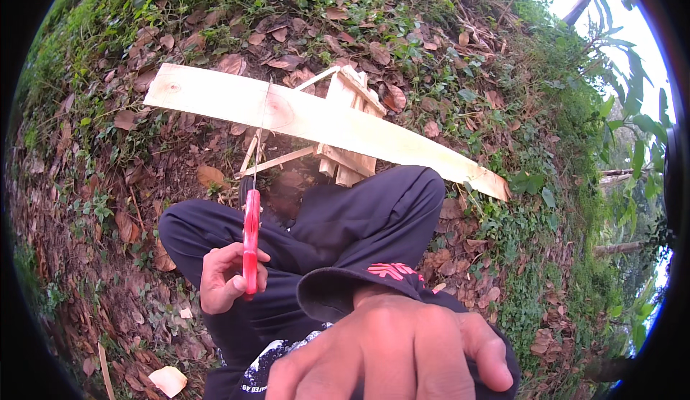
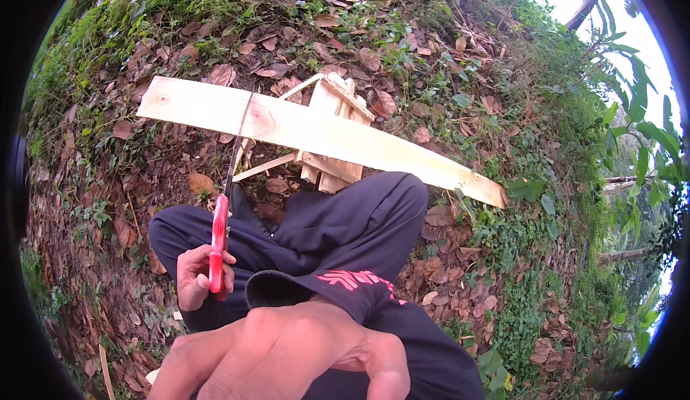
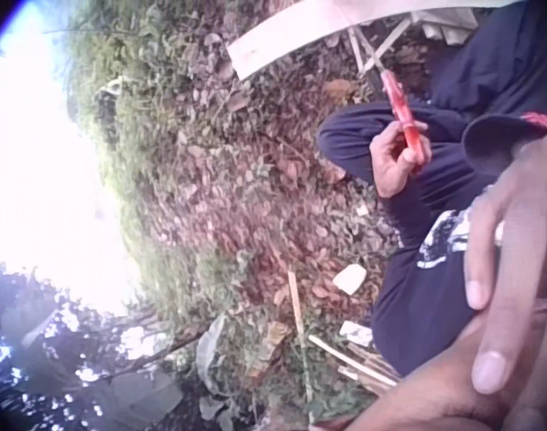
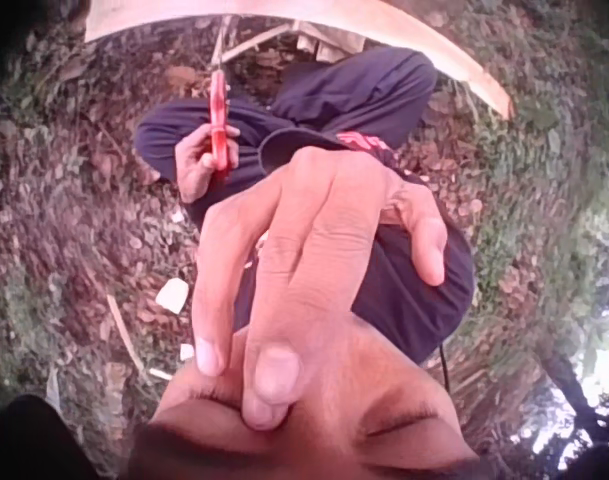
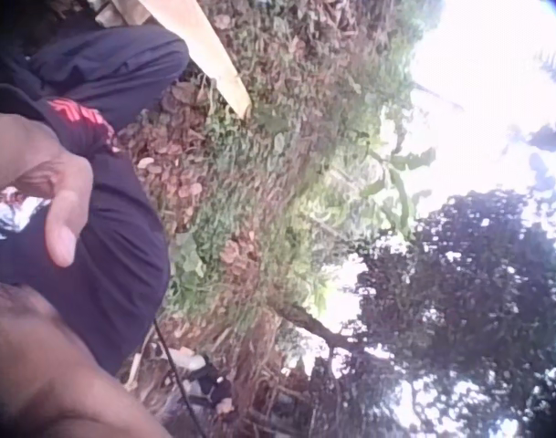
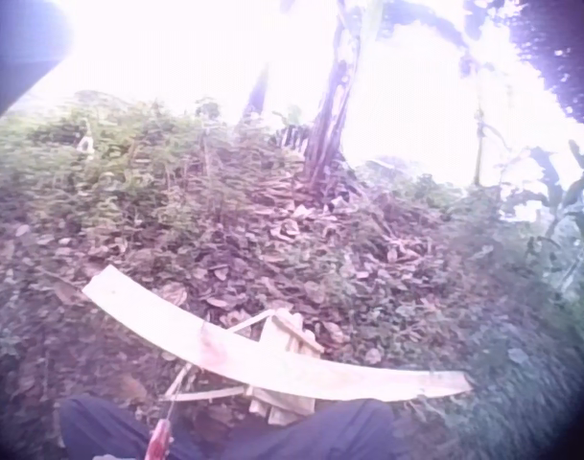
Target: The person sits on the ground and uses a red hand saw to cut a long, light-colored wooden plank. The plank is supported by a small wooden frame. The person saws through the wood, occasionally adjusting their grip and the plank's position.
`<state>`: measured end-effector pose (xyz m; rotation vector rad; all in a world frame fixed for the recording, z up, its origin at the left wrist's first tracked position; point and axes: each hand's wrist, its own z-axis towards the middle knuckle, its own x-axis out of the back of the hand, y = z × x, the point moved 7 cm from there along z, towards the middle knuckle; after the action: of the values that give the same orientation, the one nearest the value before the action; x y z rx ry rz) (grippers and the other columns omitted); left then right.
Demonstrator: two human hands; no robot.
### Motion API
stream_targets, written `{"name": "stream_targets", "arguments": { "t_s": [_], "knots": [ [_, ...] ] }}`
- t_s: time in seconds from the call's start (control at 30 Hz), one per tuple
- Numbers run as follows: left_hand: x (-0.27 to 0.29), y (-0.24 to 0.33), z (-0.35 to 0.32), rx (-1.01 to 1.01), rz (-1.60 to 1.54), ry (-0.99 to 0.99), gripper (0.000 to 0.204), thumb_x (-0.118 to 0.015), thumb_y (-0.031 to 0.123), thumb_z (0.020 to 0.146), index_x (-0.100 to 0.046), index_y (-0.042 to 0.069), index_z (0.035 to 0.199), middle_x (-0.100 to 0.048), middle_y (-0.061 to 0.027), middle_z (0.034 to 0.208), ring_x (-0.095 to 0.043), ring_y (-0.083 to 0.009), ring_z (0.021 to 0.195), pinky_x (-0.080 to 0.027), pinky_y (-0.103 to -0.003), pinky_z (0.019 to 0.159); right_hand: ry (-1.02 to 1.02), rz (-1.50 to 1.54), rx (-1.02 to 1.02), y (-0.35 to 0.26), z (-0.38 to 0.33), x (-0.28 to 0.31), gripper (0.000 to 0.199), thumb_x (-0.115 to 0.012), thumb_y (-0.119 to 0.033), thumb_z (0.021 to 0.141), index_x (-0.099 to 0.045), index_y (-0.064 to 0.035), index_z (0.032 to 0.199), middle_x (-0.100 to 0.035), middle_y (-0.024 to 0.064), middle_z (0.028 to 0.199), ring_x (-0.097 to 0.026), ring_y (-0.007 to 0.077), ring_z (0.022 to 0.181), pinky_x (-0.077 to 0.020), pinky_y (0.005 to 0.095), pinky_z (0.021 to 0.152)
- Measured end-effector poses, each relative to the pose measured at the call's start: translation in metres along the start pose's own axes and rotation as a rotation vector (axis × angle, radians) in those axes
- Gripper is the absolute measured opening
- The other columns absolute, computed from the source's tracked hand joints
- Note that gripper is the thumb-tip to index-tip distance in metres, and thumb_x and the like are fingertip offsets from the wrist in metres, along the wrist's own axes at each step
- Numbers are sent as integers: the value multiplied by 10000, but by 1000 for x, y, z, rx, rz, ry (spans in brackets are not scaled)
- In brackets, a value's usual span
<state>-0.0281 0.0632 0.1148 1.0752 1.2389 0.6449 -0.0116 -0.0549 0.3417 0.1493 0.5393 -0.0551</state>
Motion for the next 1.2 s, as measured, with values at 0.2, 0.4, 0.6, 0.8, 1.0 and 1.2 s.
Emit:
{"name": "stream_targets", "arguments": {
  "t_s": [0.2, 0.4, 0.6, 0.8, 1.0, 1.2],
  "knots": [
    [8, -2, -7, 33, -18, 186, 590, -583, 491, 936, -617, -98, 945, -626, -120, 620, -600, -151, 507, -456, -238, 485, -29, 12, -47, -2, 2, 5, 614, -436, -403, 978, -609, 168, 1125, -676, 254, 987, -584, 375, 995, -509, 400, 854],
    [12, -19, -15, 243, 150, 309, 396, -570, 311, 982, -622, -67, 876, -621, -109, 609, -601, -150, 521, -444, -228, 506, 32, -38, -153, -16, 4, 13, 522, -497, -356, 942, -596, 115, 1143, -657, 203, 977, -597, 316, 945, -497, 371, 837],
    [3, -3, -14, 29, -67, 576, 299, -545, 248, 915, -554, -34, 817, -456, -2, 544, -391, -44, 434, -286, -190, 422, 196, -374, -522, -49, 1, 55, 451, -558, -309, 907, -582, 63, 1161, -637, 152, 966, -609, 258, 895, -485, 341, 819],
    [-31, 69, 10, -169, 395, 303, 414, -705, 204, 815, -570, -86, 1077, -501, 19, 611, -443, -36, 523, -330, -177, 496, 24, -1940, -930, -143, -112, 223, 405, -632, -80, 822, -591, -15, 1220, -620, 176, 1176, -585, 327, 1130, -455, 401, 985],
    [-58, 137, 99, -151, 223, 163, 397, -648, 210, 896, -582, -83, 1156, -575, -2, 658, -535, -55, 542, -417, -197, 522, 74, -2217, -1066, -213, -195, 282, 539, -657, -105, 796, -543, -28, 1317, -469, 206, 1390, -436, 383, 1302, -369, 445, 1090],
    [-56, 227, 243, -300, 202, 140, 413, -669, 302, 908, -607, -86, 1035, -641, -77, 781, -610, -75, 596, -490, -161, 581, 46, -2289, -1109, -200, -205, 295, 488, -650, -157, 808, -581, -26, 1273, -457, 196, 1409, -426, 365, 1322, -368, 442, 1097]
  ]
}}
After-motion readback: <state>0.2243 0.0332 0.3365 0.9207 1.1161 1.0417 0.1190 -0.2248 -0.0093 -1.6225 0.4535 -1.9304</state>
